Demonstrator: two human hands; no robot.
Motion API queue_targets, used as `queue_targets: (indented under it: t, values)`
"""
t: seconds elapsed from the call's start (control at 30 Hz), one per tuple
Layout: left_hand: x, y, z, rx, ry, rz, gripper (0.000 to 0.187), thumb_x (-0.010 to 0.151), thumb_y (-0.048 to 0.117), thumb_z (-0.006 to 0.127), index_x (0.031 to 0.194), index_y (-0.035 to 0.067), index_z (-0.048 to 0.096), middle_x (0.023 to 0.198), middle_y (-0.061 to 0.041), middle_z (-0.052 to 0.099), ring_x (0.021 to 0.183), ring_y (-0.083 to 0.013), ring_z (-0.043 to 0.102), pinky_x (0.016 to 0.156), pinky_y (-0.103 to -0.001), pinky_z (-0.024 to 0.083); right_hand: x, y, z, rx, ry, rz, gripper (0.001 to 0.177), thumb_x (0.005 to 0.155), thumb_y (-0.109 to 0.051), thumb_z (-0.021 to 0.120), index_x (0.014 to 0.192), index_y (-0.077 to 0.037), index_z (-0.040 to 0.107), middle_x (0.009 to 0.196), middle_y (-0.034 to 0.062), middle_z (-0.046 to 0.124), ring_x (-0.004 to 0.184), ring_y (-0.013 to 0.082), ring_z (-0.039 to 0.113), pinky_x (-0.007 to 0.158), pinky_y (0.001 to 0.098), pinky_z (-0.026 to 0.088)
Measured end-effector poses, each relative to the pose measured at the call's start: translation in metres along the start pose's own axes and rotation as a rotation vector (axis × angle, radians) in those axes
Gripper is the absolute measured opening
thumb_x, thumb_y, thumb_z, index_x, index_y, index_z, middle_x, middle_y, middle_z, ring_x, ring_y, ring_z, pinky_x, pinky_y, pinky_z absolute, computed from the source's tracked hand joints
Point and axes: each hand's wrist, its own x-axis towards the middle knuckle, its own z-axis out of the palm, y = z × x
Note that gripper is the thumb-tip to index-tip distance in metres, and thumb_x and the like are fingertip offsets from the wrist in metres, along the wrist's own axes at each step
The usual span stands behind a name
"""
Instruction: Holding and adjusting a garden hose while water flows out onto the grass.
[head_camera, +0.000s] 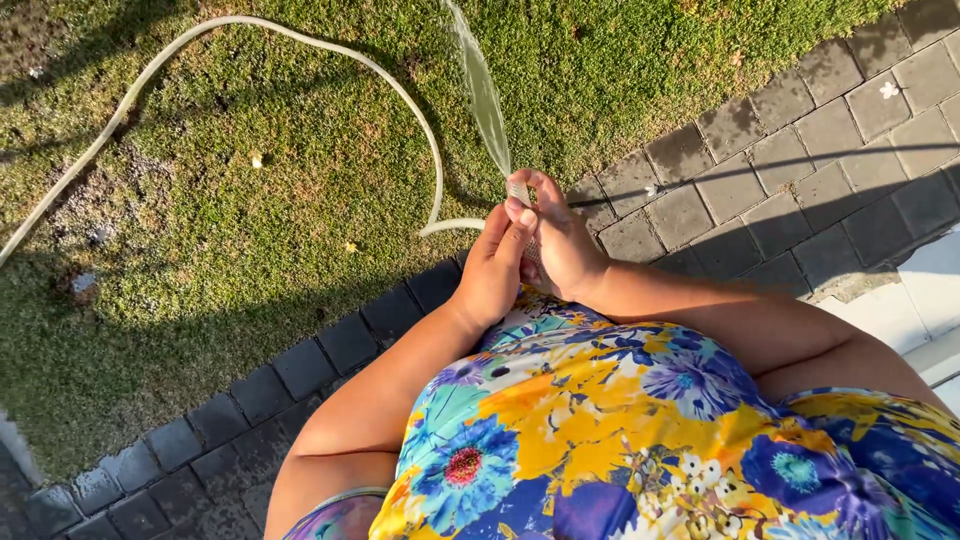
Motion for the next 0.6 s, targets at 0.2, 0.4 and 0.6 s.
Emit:
queue_targets:
  t: [0.2, 0.4, 0.6]
  values:
    - [0.003, 0.012, 0.003, 0.038, -0.008, -0.061, 0.031, 0.106, 0.038, 0.054, 0.122, 0.012, 0.057, 0.084, 0.0, 0.056, 0.062, -0.0077, 0.052, 0.055, -0.024, 0.045, 0.004, 0.008, -0.006, 0.029, 0.018, -0.039, 0.031, 0.106, -0.028, 0.061, 0.132, -0.019, 0.047, 0.086, -0.0016, 0.05, 0.062, 0.0066, 0.048, 0.046, 0.0236, 0.039]
    - [0.012, 0.019, 0.002, 0.057, -0.016, -0.059, 0.033, 0.106, 0.04, 0.053, 0.122, 0.011, 0.055, 0.084, -0.002, 0.059, 0.06, -0.0092, 0.055, 0.054, -0.025, 0.047, 0.018, 0.02, -0.024, -0.136, 0.017, -0.19, 0.028, 0.115, -0.025, 0.061, 0.139, -0.015, 0.05, 0.103, -0.0006, 0.052, 0.089, 0.0059, 0.053, 0.072, 0.0229, 0.046]
    - [0.03, 0.034, 0.011, 0.032, 0.02, -0.004, 0.035, 0.107, 0.04, 0.053, 0.125, 0.01, 0.053, 0.088, -0.002, 0.06, 0.062, -0.0091, 0.055, 0.056, -0.025, 0.049, 0.035, -0.026, -0.006, 0.056, -0.048, 0.015, 0.033, 0.103, -0.029, 0.06, 0.131, -0.021, 0.046, 0.089, -0.0026, 0.052, 0.064, 0.007, 0.051, 0.042, 0.0242, 0.037]
